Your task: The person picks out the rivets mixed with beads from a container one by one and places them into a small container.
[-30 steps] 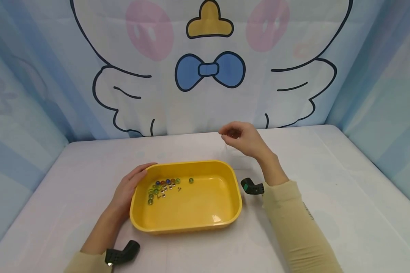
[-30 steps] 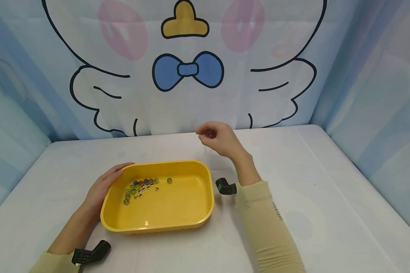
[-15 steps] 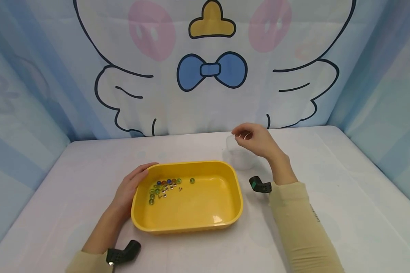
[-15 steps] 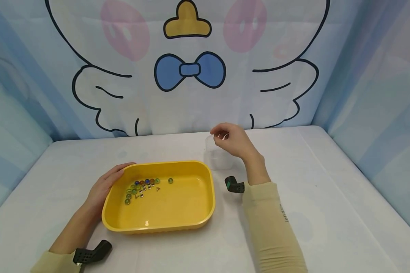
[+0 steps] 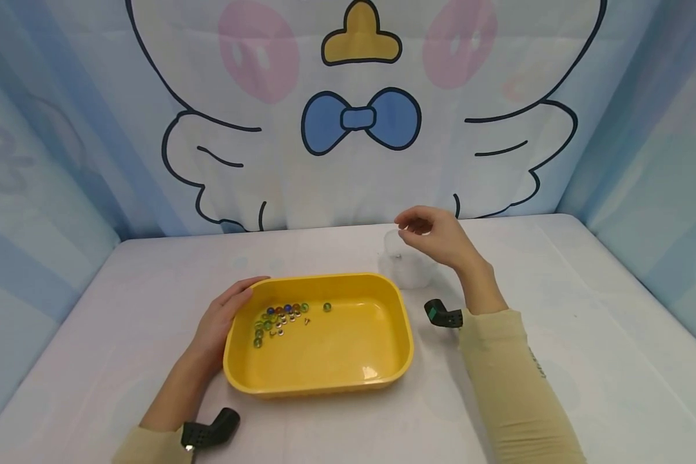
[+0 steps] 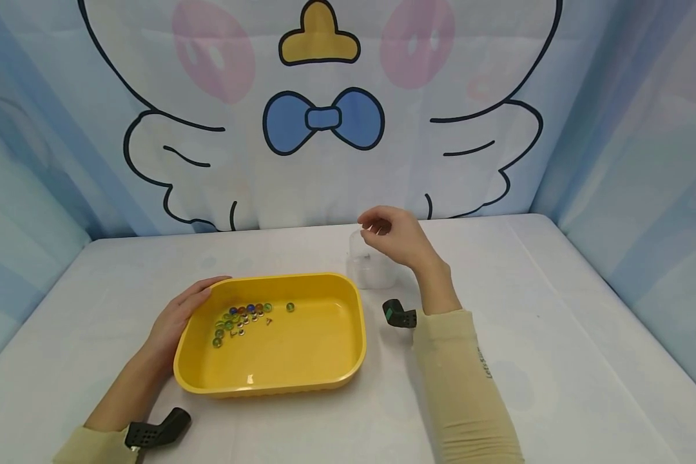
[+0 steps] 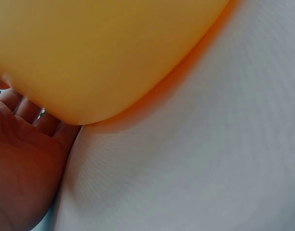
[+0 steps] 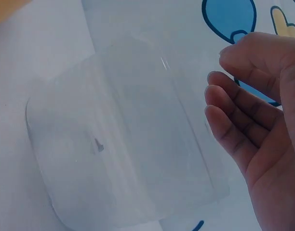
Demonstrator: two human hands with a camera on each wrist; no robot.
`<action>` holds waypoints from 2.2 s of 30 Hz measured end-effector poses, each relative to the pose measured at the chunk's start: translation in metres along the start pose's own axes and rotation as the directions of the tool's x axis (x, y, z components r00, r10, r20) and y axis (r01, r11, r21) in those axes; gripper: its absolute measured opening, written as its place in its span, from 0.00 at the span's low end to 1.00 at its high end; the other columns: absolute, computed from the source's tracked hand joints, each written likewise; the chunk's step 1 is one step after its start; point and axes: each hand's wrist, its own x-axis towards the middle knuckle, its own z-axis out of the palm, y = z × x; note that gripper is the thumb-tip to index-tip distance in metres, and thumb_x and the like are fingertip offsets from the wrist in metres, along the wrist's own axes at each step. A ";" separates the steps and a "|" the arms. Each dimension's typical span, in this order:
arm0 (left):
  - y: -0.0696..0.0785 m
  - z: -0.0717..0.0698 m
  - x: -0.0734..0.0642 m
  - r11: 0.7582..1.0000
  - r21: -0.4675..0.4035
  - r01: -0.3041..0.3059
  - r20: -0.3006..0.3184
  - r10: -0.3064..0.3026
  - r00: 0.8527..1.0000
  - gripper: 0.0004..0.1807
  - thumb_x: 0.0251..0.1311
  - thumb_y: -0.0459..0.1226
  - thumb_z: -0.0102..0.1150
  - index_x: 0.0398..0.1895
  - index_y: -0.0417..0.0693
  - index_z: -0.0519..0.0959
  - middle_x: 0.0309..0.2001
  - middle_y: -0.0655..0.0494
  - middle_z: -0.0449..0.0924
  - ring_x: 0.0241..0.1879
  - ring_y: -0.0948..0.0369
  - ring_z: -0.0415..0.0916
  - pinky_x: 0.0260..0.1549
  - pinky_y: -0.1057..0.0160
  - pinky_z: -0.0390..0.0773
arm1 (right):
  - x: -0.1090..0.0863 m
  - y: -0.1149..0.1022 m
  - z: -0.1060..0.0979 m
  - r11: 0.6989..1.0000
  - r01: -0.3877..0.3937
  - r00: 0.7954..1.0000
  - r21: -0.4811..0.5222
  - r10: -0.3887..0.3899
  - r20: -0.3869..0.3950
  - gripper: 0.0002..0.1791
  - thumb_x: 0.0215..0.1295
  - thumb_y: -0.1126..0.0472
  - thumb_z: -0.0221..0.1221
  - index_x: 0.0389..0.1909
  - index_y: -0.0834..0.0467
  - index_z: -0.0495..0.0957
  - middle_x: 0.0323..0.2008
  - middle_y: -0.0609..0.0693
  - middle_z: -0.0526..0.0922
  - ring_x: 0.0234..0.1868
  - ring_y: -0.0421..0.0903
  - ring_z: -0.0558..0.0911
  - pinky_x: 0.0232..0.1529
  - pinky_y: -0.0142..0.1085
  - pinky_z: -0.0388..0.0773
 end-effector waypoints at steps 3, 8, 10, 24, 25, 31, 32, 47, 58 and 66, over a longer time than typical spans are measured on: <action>0.000 0.000 0.000 1.000 -0.001 -0.001 0.002 0.001 1.000 0.26 0.80 0.48 0.37 0.74 0.48 0.65 0.71 0.51 0.66 0.67 0.56 0.64 0.58 0.74 0.69 | 0.000 -0.002 0.001 0.999 0.021 1.000 0.025 -0.021 -0.001 0.12 0.68 0.64 0.62 0.49 0.64 0.82 0.45 0.55 0.83 0.42 0.50 0.78 0.47 0.43 0.77; 0.001 0.001 0.000 1.000 0.001 -0.003 0.004 0.003 1.000 0.27 0.80 0.49 0.37 0.74 0.48 0.65 0.71 0.51 0.66 0.67 0.56 0.64 0.59 0.74 0.69 | 0.001 -0.010 0.002 0.996 0.058 0.998 0.062 -0.057 -0.017 0.10 0.68 0.64 0.62 0.47 0.63 0.83 0.44 0.55 0.84 0.42 0.49 0.79 0.48 0.39 0.78; 0.001 0.000 0.000 1.000 0.000 -0.002 0.004 0.002 1.000 0.27 0.80 0.49 0.36 0.74 0.48 0.65 0.71 0.52 0.66 0.67 0.57 0.64 0.59 0.74 0.68 | 0.001 -0.016 0.002 0.994 0.075 0.997 0.077 -0.073 -0.026 0.10 0.68 0.65 0.62 0.47 0.64 0.83 0.44 0.56 0.84 0.42 0.49 0.79 0.47 0.37 0.78; 0.001 0.000 0.000 1.000 0.014 0.005 0.004 -0.005 1.000 0.27 0.80 0.49 0.36 0.74 0.49 0.65 0.71 0.53 0.66 0.67 0.57 0.64 0.60 0.73 0.68 | 0.002 -0.040 0.012 0.958 0.216 0.976 0.190 -0.212 -0.043 0.10 0.66 0.70 0.62 0.47 0.66 0.82 0.43 0.57 0.83 0.39 0.49 0.79 0.44 0.36 0.80; 0.001 0.000 0.000 1.000 0.014 0.003 0.004 -0.003 1.000 0.27 0.80 0.49 0.35 0.74 0.49 0.65 0.71 0.53 0.66 0.67 0.57 0.64 0.60 0.73 0.68 | 0.002 -0.041 0.013 0.957 0.218 0.976 0.191 -0.214 -0.039 0.10 0.66 0.70 0.62 0.47 0.66 0.82 0.42 0.56 0.83 0.39 0.49 0.79 0.45 0.36 0.80; 0.001 0.001 0.000 1.000 0.019 -0.002 0.003 0.002 1.000 0.27 0.80 0.49 0.35 0.74 0.48 0.65 0.71 0.52 0.66 0.67 0.57 0.64 0.60 0.73 0.67 | 0.003 -0.050 0.022 0.951 0.242 0.969 0.192 -0.245 -0.007 0.10 0.66 0.69 0.63 0.47 0.65 0.83 0.42 0.55 0.84 0.39 0.48 0.79 0.44 0.35 0.79; 0.001 0.001 0.000 1.000 0.020 -0.003 0.003 0.002 1.000 0.27 0.80 0.49 0.35 0.74 0.48 0.65 0.71 0.52 0.66 0.67 0.57 0.64 0.60 0.73 0.67 | 0.004 -0.051 0.024 0.950 0.249 0.967 0.190 -0.253 -0.003 0.10 0.65 0.69 0.63 0.47 0.65 0.83 0.43 0.55 0.84 0.39 0.48 0.79 0.44 0.35 0.79; -0.001 0.000 -0.001 1.000 0.022 -0.012 0.005 0.012 1.000 0.27 0.80 0.50 0.35 0.74 0.49 0.65 0.71 0.52 0.66 0.67 0.57 0.64 0.59 0.74 0.68 | 0.006 -0.063 0.047 0.937 0.324 0.939 0.129 -0.335 0.082 0.10 0.65 0.69 0.63 0.46 0.65 0.83 0.42 0.56 0.84 0.39 0.47 0.79 0.43 0.37 0.79; -0.001 0.000 0.001 1.000 0.008 -0.011 0.010 0.011 1.000 0.26 0.80 0.48 0.36 0.74 0.48 0.65 0.71 0.52 0.66 0.68 0.56 0.64 0.59 0.74 0.68 | 0.008 -0.070 0.072 0.915 0.374 0.890 0.150 -0.400 0.220 0.11 0.64 0.66 0.64 0.46 0.63 0.83 0.42 0.52 0.84 0.38 0.43 0.79 0.42 0.35 0.81; -0.001 0.001 0.002 1.000 0.012 0.000 0.002 0.000 1.000 0.26 0.80 0.48 0.36 0.74 0.48 0.65 0.71 0.52 0.67 0.67 0.56 0.65 0.58 0.74 0.69 | 0.007 -0.076 0.087 0.912 0.343 0.850 0.223 -0.403 0.340 0.11 0.65 0.67 0.63 0.47 0.63 0.83 0.39 0.49 0.84 0.36 0.41 0.80 0.42 0.34 0.82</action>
